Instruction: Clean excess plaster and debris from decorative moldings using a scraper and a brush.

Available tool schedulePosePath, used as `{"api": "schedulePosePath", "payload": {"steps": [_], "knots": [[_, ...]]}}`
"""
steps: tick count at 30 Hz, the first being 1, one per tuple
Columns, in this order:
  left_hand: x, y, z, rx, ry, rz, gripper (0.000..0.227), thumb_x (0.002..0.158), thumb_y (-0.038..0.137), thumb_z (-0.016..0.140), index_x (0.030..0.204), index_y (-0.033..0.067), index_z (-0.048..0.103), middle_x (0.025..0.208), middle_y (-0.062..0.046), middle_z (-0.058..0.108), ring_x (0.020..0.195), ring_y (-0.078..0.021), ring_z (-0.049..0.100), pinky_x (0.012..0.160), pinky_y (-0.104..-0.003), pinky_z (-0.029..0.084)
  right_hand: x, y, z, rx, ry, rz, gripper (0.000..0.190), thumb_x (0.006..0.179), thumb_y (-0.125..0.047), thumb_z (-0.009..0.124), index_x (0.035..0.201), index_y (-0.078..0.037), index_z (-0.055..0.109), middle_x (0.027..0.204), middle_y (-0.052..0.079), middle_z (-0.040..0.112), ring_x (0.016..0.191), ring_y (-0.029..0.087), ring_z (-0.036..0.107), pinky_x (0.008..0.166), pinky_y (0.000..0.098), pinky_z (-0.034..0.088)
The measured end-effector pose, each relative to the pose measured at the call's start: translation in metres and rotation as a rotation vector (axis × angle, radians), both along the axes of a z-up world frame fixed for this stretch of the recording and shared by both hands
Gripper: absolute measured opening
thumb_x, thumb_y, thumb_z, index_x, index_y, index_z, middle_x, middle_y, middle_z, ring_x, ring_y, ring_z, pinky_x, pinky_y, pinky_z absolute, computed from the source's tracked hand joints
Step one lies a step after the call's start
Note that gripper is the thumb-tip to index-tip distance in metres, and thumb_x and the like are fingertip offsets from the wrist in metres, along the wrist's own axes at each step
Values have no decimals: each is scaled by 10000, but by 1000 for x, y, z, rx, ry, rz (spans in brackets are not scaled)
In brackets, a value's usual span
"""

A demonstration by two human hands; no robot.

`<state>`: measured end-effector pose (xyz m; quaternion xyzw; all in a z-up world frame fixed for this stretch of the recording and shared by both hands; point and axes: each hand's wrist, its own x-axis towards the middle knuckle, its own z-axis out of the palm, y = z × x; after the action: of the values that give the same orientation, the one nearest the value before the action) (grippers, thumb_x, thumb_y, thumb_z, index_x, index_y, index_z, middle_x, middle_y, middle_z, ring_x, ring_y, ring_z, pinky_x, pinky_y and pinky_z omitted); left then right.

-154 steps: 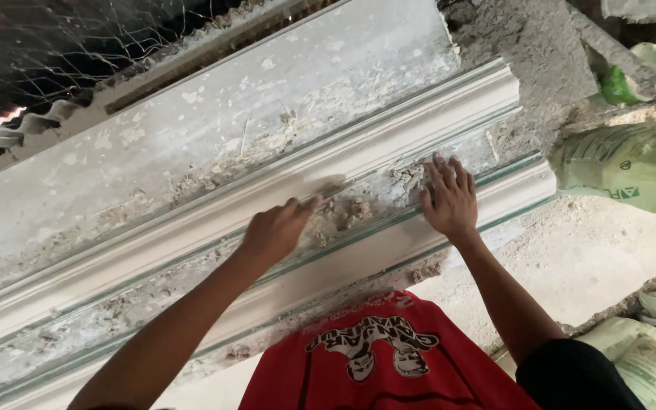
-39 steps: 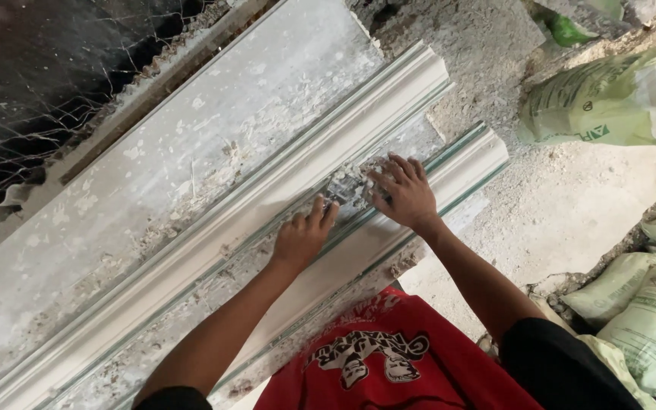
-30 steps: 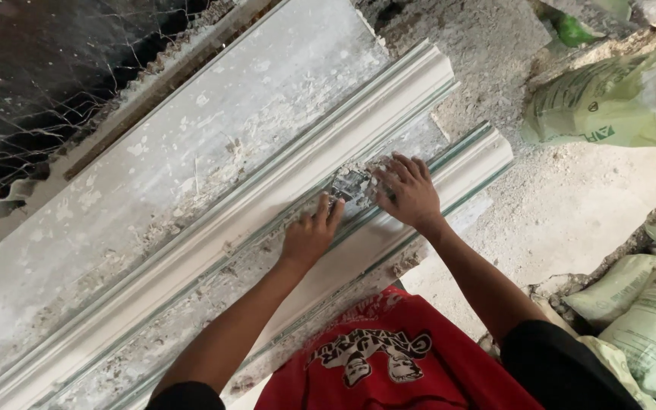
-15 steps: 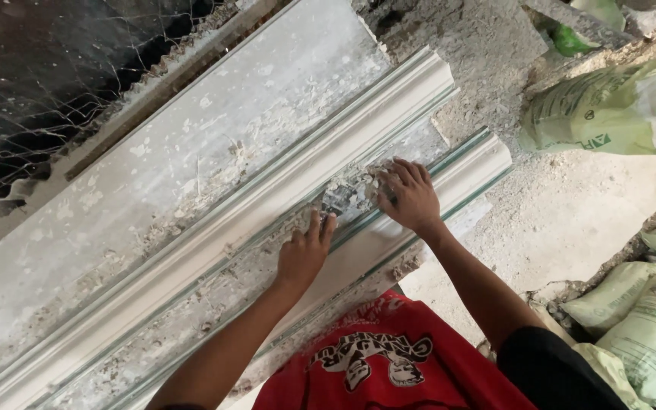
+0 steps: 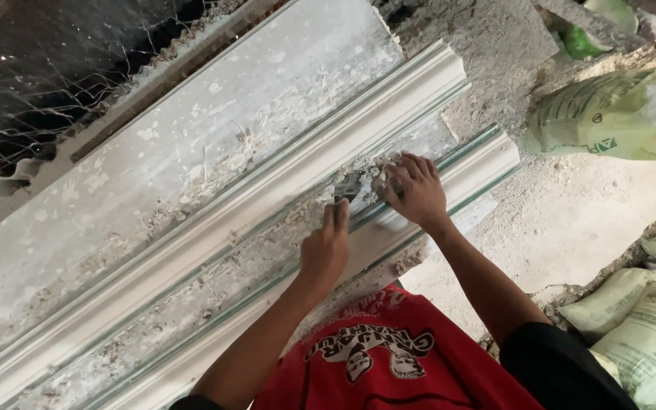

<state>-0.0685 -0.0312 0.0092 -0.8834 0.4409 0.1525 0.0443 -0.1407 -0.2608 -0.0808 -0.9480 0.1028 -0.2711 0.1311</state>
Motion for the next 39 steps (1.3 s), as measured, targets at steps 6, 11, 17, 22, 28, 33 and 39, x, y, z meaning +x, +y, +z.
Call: {"api": "schedulePosePath", "payload": {"steps": [6, 11, 17, 22, 28, 33, 39], "knots": [[25, 23, 17, -187, 363, 276, 539, 1082, 326, 345, 1539, 52, 423, 1293, -243, 648, 998, -456, 716, 743, -594, 586, -1, 3, 0, -14, 14, -28, 316, 907, -457, 662, 1152, -267, 725, 1103, 43, 668, 1202, 249, 662, 1034, 434, 477], [34, 17, 7, -212, 340, 282, 526, 1079, 305, 357, 1514, 29, 466, 1254, -234, 672, 998, -431, 721, 745, -559, 598, 1, 1, -1, -1, 3, -32, 315, 913, -451, 659, 1161, -265, 713, 1112, 41, 667, 1209, 246, 658, 1044, 431, 471], [23, 0, 24, -187, 317, 333, 503, 1044, 174, 382, 1486, -54, 453, 1202, -289, 665, 986, -479, 703, 729, -592, 597, 0, 3, 6, 31, -1, -39, 289, 914, -431, 670, 1147, -270, 722, 1113, 38, 669, 1212, 240, 657, 1050, 424, 463], [17, -16, 41, -135, 292, 358, 520, 1019, 150, 400, 1489, -70, 439, 1204, -290, 658, 972, -475, 710, 720, -596, 602, 1, 2, 7, 38, -5, -35, 303, 910, -439, 672, 1148, -259, 722, 1108, 44, 665, 1213, 241, 653, 1051, 422, 462], [18, -29, 49, -114, 368, 419, 534, 1027, 126, 391, 1517, -84, 383, 1244, -309, 626, 918, -484, 717, 703, -591, 614, 1, 1, 9, 59, 14, -5, 303, 921, -426, 672, 1172, -261, 710, 1139, 40, 647, 1219, 259, 641, 1034, 439, 465], [39, -9, 13, -218, 370, 333, 492, 995, 202, 462, 1426, -19, 547, 1026, -292, 717, 914, -512, 720, 725, -643, 562, 0, 2, 5, 35, 20, -11, 325, 917, -411, 674, 1205, -262, 686, 1134, 42, 630, 1222, 260, 639, 1034, 446, 463], [56, 18, 22, -263, 362, 328, 510, 1004, 238, 443, 1443, 2, 551, 1067, -314, 705, 949, -550, 690, 768, -652, 550, 0, 3, 7, 20, 17, -2, 332, 920, -421, 644, 1213, -269, 680, 1151, 41, 633, 1235, 255, 636, 1043, 436, 453]]}}
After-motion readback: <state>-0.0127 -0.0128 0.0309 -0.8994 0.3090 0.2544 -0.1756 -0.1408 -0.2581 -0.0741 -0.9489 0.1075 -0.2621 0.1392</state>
